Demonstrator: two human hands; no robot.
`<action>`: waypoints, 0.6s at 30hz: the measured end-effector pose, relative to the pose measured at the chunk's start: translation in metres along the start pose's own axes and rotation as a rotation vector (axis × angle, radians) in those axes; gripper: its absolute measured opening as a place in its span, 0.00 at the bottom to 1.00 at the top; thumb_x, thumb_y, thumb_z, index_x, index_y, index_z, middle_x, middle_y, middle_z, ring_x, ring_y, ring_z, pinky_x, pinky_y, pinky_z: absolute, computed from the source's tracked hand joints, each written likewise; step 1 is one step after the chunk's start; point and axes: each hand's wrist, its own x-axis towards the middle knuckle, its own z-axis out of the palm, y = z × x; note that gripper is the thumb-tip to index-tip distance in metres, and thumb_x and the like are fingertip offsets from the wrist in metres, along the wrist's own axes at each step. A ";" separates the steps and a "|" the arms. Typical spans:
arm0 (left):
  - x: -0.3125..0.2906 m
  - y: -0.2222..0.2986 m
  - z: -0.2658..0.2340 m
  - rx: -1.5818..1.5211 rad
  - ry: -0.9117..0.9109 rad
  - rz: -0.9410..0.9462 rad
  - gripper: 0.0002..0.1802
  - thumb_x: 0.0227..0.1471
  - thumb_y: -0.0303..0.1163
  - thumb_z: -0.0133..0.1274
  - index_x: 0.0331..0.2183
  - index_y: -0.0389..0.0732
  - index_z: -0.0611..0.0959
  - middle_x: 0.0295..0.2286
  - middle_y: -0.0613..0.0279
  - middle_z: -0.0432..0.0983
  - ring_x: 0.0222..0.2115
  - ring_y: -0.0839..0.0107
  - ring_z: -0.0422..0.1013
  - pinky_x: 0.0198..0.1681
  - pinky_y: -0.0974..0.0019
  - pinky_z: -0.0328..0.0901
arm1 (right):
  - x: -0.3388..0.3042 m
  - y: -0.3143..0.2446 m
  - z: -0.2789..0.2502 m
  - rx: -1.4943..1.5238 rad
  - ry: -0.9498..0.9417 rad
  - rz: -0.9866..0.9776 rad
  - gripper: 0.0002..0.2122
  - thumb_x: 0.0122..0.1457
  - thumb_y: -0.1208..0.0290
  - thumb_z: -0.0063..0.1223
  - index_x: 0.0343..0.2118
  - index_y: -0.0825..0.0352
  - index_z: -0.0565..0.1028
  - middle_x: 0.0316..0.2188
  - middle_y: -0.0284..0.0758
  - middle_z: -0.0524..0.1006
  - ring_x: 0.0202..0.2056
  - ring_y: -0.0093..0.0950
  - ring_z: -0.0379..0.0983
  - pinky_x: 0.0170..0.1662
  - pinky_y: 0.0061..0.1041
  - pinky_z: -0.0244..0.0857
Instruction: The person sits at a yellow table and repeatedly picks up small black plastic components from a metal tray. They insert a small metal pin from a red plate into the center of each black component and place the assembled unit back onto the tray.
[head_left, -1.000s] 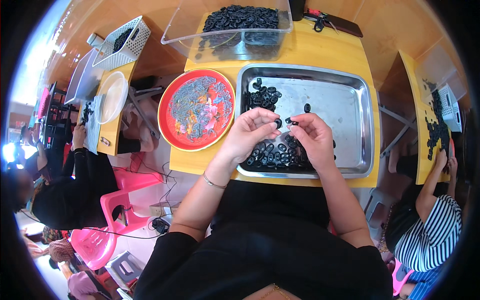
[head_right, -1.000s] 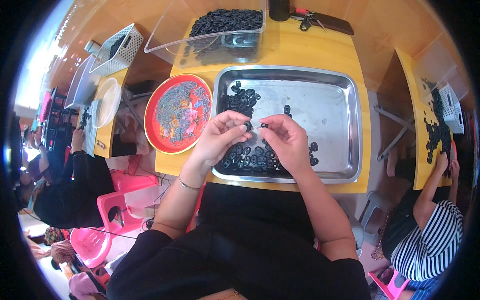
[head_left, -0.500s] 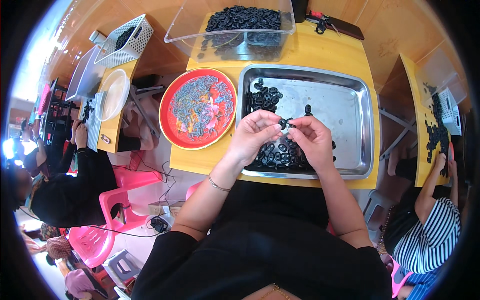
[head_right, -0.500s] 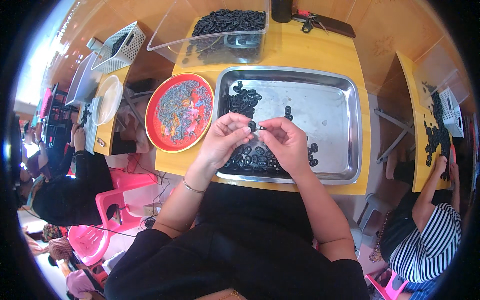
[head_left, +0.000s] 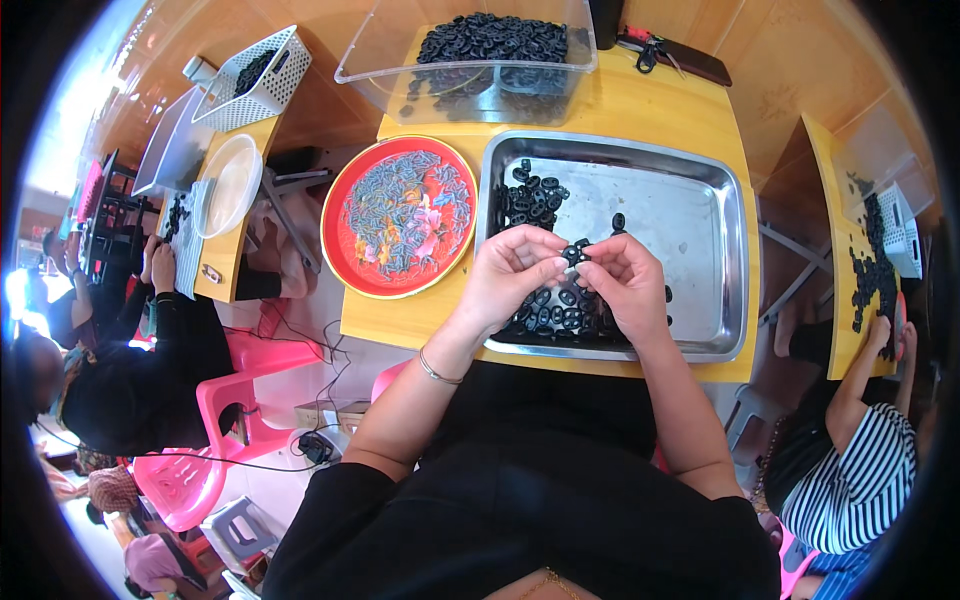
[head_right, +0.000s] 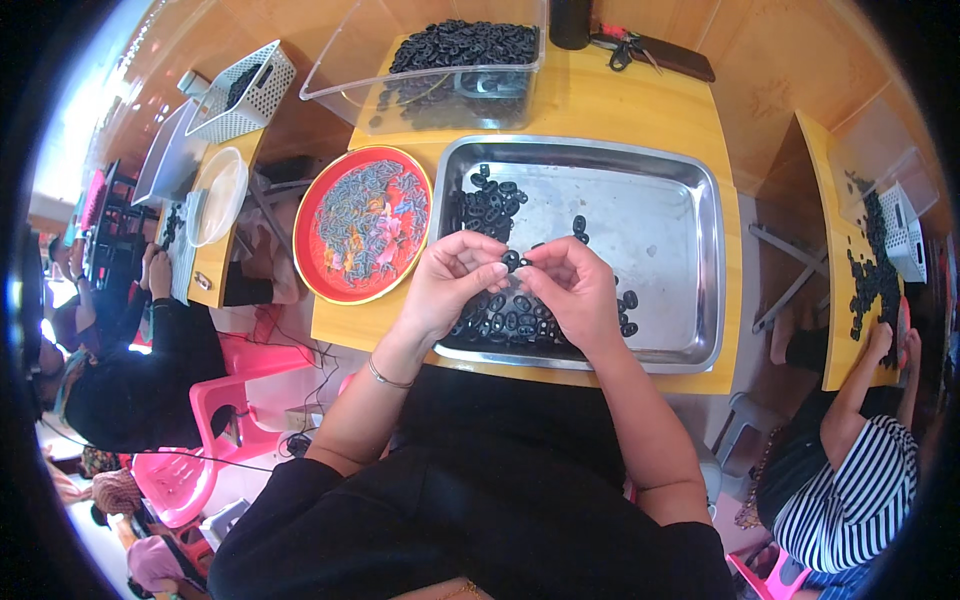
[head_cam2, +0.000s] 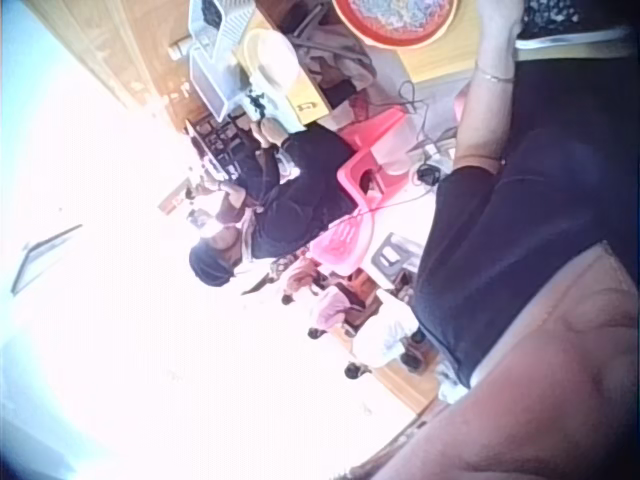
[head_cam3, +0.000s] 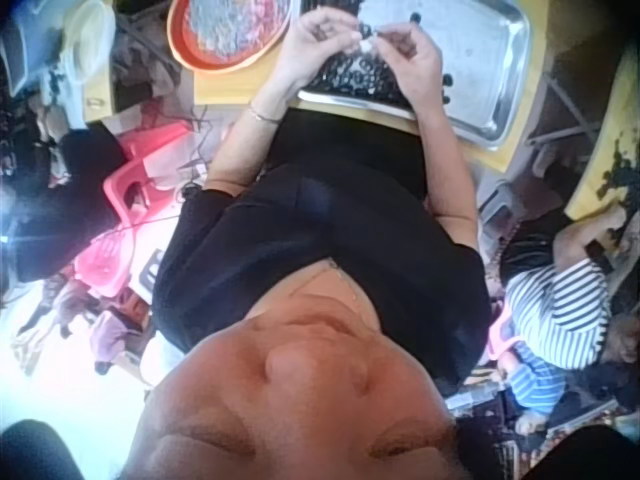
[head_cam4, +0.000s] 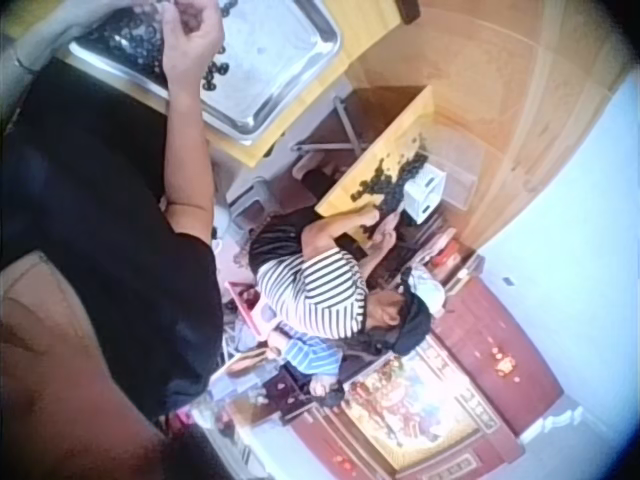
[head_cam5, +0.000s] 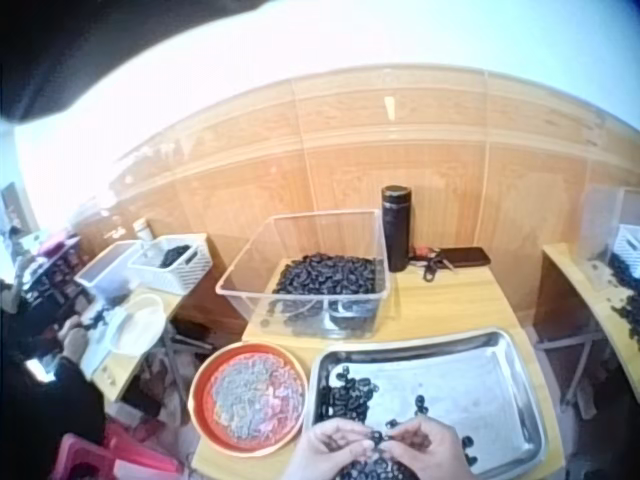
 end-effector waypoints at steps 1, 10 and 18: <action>0.000 0.000 0.000 0.008 -0.009 0.000 0.09 0.45 0.21 0.55 0.33 0.36 0.76 0.25 0.64 0.75 0.25 0.80 0.71 0.30 0.77 0.67 | 0.000 0.001 -0.001 0.002 -0.006 0.001 0.06 0.50 0.81 0.53 0.32 0.70 0.70 0.26 0.33 0.75 0.28 0.17 0.72 0.31 0.15 0.68; -0.001 -0.001 -0.001 0.021 -0.016 -0.004 0.07 0.45 0.21 0.55 0.32 0.36 0.77 0.26 0.62 0.76 0.25 0.79 0.72 0.30 0.77 0.68 | 0.000 0.003 -0.002 0.063 -0.021 0.005 0.05 0.50 0.82 0.54 0.30 0.70 0.71 0.26 0.33 0.76 0.26 0.17 0.72 0.30 0.15 0.68; -0.001 -0.001 0.000 0.057 -0.012 -0.006 0.07 0.45 0.20 0.55 0.31 0.35 0.78 0.26 0.62 0.76 0.26 0.80 0.72 0.31 0.77 0.68 | 0.000 0.006 -0.003 0.071 -0.031 0.015 0.05 0.49 0.82 0.55 0.29 0.70 0.72 0.26 0.33 0.76 0.26 0.16 0.72 0.30 0.14 0.67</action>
